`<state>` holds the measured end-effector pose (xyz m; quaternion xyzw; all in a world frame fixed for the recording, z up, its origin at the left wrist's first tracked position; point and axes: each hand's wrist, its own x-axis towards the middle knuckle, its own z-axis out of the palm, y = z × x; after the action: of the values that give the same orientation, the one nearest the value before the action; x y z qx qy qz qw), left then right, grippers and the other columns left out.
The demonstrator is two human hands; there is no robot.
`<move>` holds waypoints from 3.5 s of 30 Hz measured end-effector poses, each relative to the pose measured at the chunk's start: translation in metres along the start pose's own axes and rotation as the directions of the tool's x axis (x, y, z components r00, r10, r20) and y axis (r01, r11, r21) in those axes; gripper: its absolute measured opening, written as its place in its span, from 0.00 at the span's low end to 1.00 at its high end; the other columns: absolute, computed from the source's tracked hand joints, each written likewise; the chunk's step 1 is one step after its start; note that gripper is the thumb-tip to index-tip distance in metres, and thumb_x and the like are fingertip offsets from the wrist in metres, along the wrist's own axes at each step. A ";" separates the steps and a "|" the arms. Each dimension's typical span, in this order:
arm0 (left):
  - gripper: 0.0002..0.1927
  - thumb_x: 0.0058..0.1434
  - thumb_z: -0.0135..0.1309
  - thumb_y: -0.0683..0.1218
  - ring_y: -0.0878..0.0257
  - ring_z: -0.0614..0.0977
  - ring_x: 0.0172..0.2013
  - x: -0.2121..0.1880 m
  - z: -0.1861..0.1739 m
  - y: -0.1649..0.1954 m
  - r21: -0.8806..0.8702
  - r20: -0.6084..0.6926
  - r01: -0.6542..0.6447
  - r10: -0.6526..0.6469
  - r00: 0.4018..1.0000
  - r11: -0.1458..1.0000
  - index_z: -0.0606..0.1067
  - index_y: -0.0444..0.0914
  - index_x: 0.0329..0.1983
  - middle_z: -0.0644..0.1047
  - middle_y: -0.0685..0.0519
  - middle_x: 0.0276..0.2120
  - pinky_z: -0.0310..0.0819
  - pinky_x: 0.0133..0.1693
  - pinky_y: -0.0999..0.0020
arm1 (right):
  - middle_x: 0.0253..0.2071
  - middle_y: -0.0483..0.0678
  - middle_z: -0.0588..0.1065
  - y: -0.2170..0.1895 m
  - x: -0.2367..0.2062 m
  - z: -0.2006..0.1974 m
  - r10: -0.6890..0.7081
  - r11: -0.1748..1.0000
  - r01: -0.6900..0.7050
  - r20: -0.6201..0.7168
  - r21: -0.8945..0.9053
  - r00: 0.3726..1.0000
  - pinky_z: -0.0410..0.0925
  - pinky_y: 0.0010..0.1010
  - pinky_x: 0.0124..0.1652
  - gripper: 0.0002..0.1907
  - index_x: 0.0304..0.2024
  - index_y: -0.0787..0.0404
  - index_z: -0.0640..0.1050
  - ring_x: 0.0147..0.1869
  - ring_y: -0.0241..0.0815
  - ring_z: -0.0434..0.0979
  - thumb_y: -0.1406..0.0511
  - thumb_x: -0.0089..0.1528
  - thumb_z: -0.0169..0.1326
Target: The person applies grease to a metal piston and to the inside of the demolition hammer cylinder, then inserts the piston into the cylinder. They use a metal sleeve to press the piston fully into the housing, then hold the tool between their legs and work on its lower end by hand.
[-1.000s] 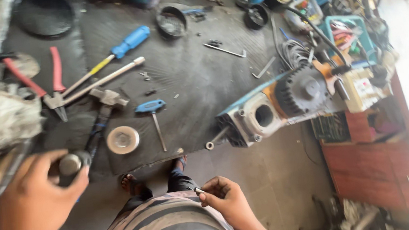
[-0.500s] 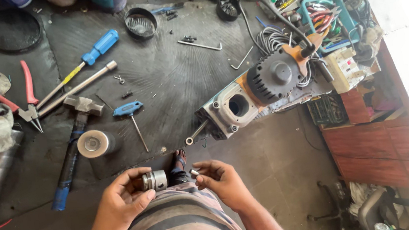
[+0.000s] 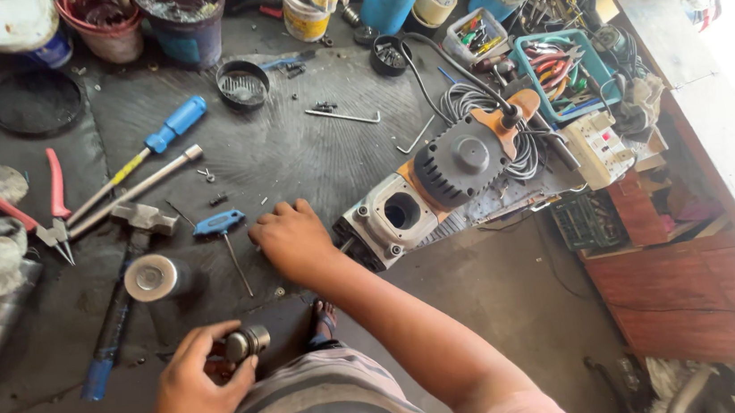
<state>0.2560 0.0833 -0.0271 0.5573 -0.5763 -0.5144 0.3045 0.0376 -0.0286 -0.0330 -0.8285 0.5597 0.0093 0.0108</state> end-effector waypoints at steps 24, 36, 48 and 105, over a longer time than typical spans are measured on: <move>0.19 0.57 0.65 0.47 0.66 0.84 0.38 0.104 0.061 0.168 -0.075 0.125 -0.642 0.646 0.753 0.763 0.77 0.38 0.50 0.83 0.52 0.40 0.80 0.41 0.69 | 0.51 0.53 0.81 0.074 -0.162 -0.119 0.365 0.571 0.076 -0.336 0.817 0.868 0.76 0.32 0.52 0.30 0.55 0.64 0.79 0.53 0.46 0.85 0.68 0.50 0.74; 0.32 0.52 0.63 0.45 0.40 0.72 0.55 0.428 0.218 0.238 0.794 0.049 -0.449 0.693 0.720 0.411 0.74 0.50 0.63 0.60 0.37 0.70 0.72 0.50 0.48 | 0.51 0.62 0.78 0.284 -0.273 -0.051 0.590 0.555 0.190 -0.544 0.810 0.597 0.78 0.35 0.51 0.33 0.58 0.71 0.75 0.53 0.48 0.83 0.71 0.51 0.71; 0.34 0.69 0.53 0.38 0.55 0.77 0.63 0.476 0.252 0.162 -0.222 -0.355 -0.609 0.518 0.778 0.762 0.57 0.32 0.76 0.61 0.39 0.71 0.77 0.60 0.62 | 0.54 0.62 0.76 0.380 -0.266 -0.009 0.706 0.476 0.155 -0.482 0.866 0.519 0.77 0.31 0.49 0.33 0.61 0.73 0.74 0.52 0.45 0.83 0.73 0.53 0.67; 0.29 0.49 0.71 0.46 0.43 0.61 0.70 0.523 0.239 0.198 0.872 0.031 -0.399 0.782 0.623 0.284 0.74 0.41 0.54 0.64 0.44 0.65 0.40 0.70 0.33 | 0.52 0.61 0.77 0.402 -0.245 0.001 0.768 0.419 0.155 -0.440 0.895 0.464 0.74 0.32 0.52 0.33 0.58 0.76 0.75 0.56 0.45 0.79 0.68 0.53 0.70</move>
<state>-0.1313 -0.3858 -0.0270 0.4584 -0.8326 0.0996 0.2946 -0.4265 0.0491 -0.0307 -0.4561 0.5828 -0.6553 0.1513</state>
